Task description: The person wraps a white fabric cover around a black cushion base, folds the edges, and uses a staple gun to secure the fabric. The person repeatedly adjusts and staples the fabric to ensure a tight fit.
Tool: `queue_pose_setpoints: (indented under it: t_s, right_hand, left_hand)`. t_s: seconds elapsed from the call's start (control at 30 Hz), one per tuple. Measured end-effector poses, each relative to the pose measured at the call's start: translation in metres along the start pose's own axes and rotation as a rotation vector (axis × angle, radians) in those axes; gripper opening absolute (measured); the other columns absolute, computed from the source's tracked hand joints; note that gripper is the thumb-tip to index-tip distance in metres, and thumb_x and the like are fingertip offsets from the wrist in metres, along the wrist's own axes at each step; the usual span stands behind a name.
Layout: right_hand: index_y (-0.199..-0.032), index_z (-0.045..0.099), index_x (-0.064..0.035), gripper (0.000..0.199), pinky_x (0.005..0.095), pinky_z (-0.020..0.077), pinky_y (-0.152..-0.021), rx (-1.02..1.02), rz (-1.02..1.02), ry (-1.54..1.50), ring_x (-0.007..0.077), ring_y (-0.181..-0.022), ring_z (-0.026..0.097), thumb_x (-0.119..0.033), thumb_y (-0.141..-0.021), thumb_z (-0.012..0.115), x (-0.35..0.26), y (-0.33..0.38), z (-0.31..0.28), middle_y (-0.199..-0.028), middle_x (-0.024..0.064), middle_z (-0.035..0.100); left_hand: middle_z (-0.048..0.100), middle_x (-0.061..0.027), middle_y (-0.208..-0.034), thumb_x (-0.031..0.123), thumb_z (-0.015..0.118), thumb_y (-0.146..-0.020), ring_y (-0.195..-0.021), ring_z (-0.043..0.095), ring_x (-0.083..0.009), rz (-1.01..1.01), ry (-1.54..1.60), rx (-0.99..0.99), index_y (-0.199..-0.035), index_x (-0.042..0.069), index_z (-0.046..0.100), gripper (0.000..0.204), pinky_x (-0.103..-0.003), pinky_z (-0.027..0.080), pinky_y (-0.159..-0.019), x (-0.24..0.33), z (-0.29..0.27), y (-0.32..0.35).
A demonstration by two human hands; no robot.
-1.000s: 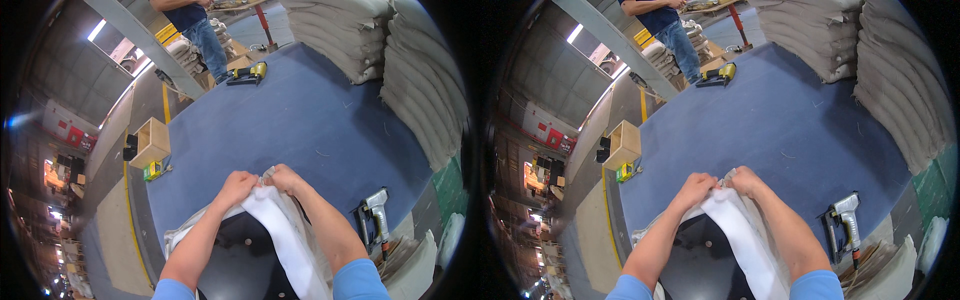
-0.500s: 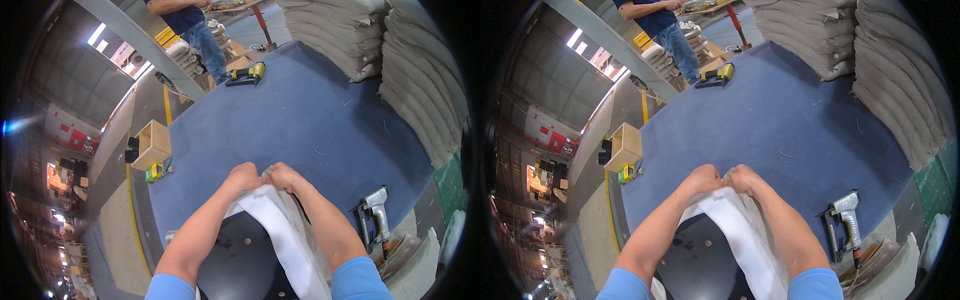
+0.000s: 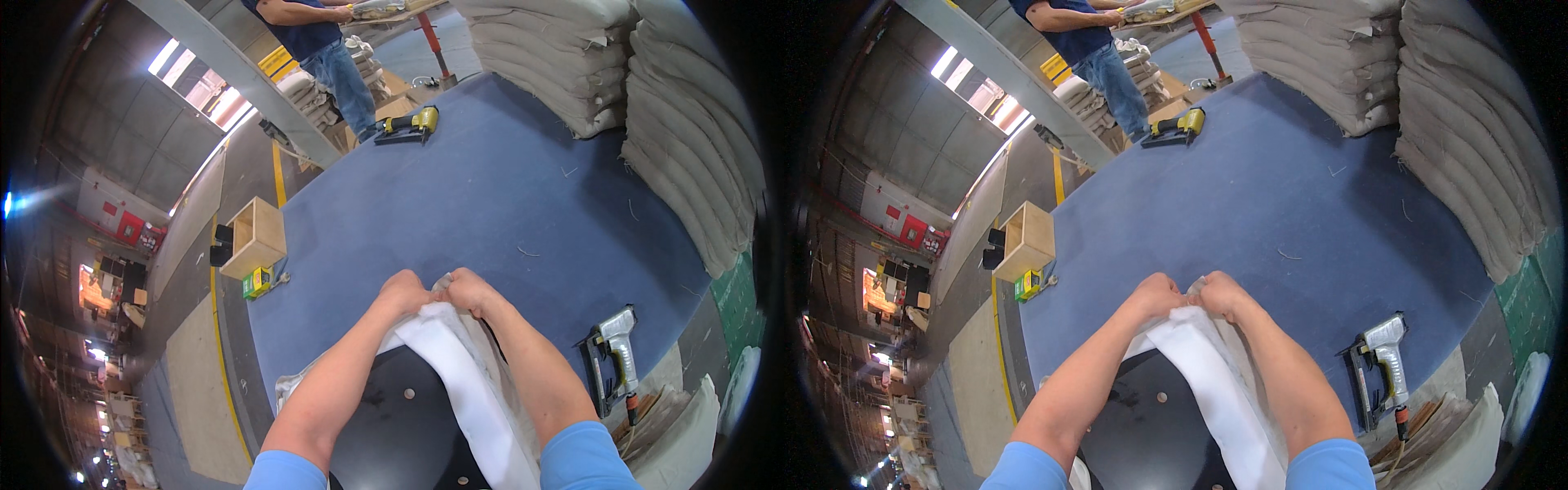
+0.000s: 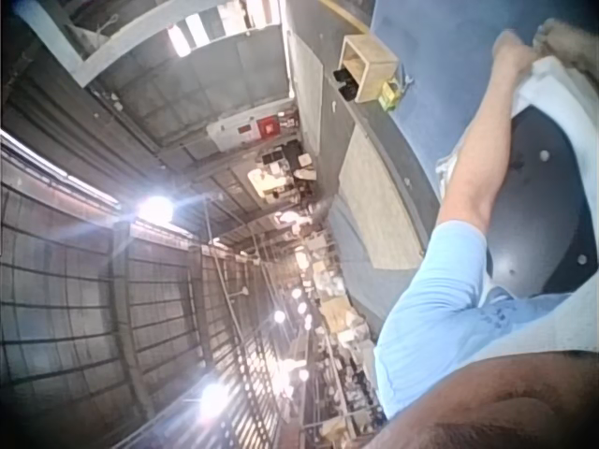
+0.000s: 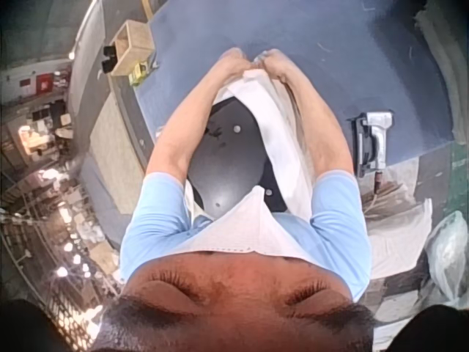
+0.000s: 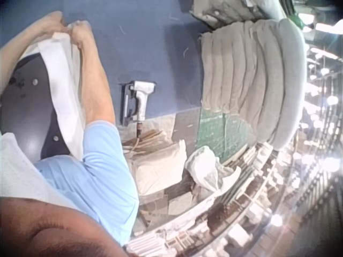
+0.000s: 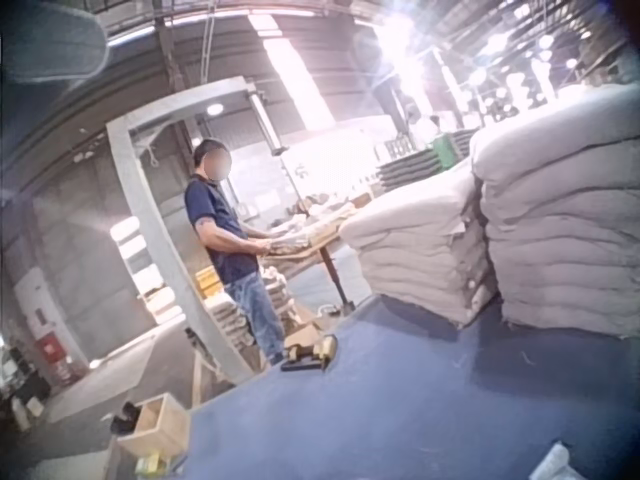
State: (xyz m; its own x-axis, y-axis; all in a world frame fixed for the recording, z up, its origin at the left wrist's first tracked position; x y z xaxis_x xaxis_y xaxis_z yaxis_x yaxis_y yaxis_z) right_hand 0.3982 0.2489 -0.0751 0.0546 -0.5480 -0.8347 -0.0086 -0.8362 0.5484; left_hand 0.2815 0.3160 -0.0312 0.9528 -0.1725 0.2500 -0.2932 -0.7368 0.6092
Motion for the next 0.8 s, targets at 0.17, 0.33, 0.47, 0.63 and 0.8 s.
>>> queue_pose_setpoints:
  t_s: [0.17, 0.33, 0.47, 0.63, 0.8]
  right_hand:
    - [-0.106, 0.074, 0.005, 0.025, 0.0431, 0.0524, -0.082, -0.013, -0.003, -0.051, 0.0297, -0.096, 0.07, -0.01, -0.086, 0.076, 0.006, -0.006, 0.006, -0.104, 0.0202, 0.074]
    - [-0.099, 0.072, 0.0039, 0.019, 0.0387, 0.0495, -0.062, -0.004, -0.024, -0.012, 0.0208, -0.074, 0.064, -0.01, -0.088, 0.075, 0.002, -0.004, 0.011, -0.09, 0.0122, 0.07]
    - [-0.099, 0.071, 0.0026, 0.019, 0.0383, 0.0505, -0.063, 0.033, -0.078, -0.035, 0.0199, -0.074, 0.065, -0.01, -0.086, 0.076, 0.01, -0.012, 0.006, -0.087, 0.0105, 0.071]
    - [-0.11, 0.072, -0.0046, 0.022, 0.0362, 0.0517, -0.08, 0.111, -0.282, 0.051, 0.0222, -0.093, 0.065, -0.007, -0.088, 0.071, -0.004, 0.003, 0.005, -0.104, 0.0124, 0.07]
    - [-0.121, 0.073, -0.0143, 0.038, 0.0468, 0.0372, -0.112, 0.268, -0.693, 0.077, 0.0352, -0.138, 0.043, 0.001, -0.088, 0.063, -0.027, 0.065, 0.012, -0.148, 0.0157, 0.048]
  left_hand:
    - [0.066, -0.0069, -0.077, 0.02, 0.076, -0.078, -0.072, 0.059, -0.0188, 0.04, 0.237, -0.049, -0.083, 0.001, 0.071, 0.021, -0.036, 0.049, -0.067, -0.019, 0.007, -0.009]
    - [0.071, -0.0094, -0.085, 0.016, 0.076, -0.082, -0.079, 0.062, -0.0196, 0.126, 0.367, -0.044, -0.095, 0.0, 0.073, 0.021, -0.035, 0.052, -0.074, -0.037, 0.015, -0.015]
    - [0.07, -0.0059, -0.086, 0.012, 0.072, -0.089, -0.079, 0.06, -0.0156, 0.126, 0.43, -0.093, -0.097, 0.001, 0.073, 0.013, -0.033, 0.05, -0.074, -0.03, 0.02, -0.017]
    - [0.07, -0.0052, -0.088, 0.009, 0.07, -0.091, -0.082, 0.061, -0.0146, 0.047, 0.503, -0.143, -0.098, 0.001, 0.074, 0.011, -0.033, 0.05, -0.075, -0.041, 0.025, -0.01]
    - [0.071, -0.007, -0.083, 0.007, 0.068, -0.09, -0.077, 0.061, -0.0149, 0.002, 0.748, -0.112, -0.091, 0.001, 0.074, 0.009, -0.032, 0.051, -0.071, -0.037, 0.026, 0.004]
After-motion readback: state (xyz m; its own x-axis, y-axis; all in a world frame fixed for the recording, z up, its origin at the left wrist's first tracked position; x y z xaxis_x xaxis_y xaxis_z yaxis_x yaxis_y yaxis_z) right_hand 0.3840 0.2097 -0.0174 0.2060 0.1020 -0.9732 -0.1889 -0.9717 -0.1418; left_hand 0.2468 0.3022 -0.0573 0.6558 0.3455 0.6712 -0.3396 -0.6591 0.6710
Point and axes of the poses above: each hand's wrist, its own y-axis away from the middle knuckle, its own z-axis out of the palm, x = y × z, the point moved 10 cm from there along -y, towards the middle knuckle
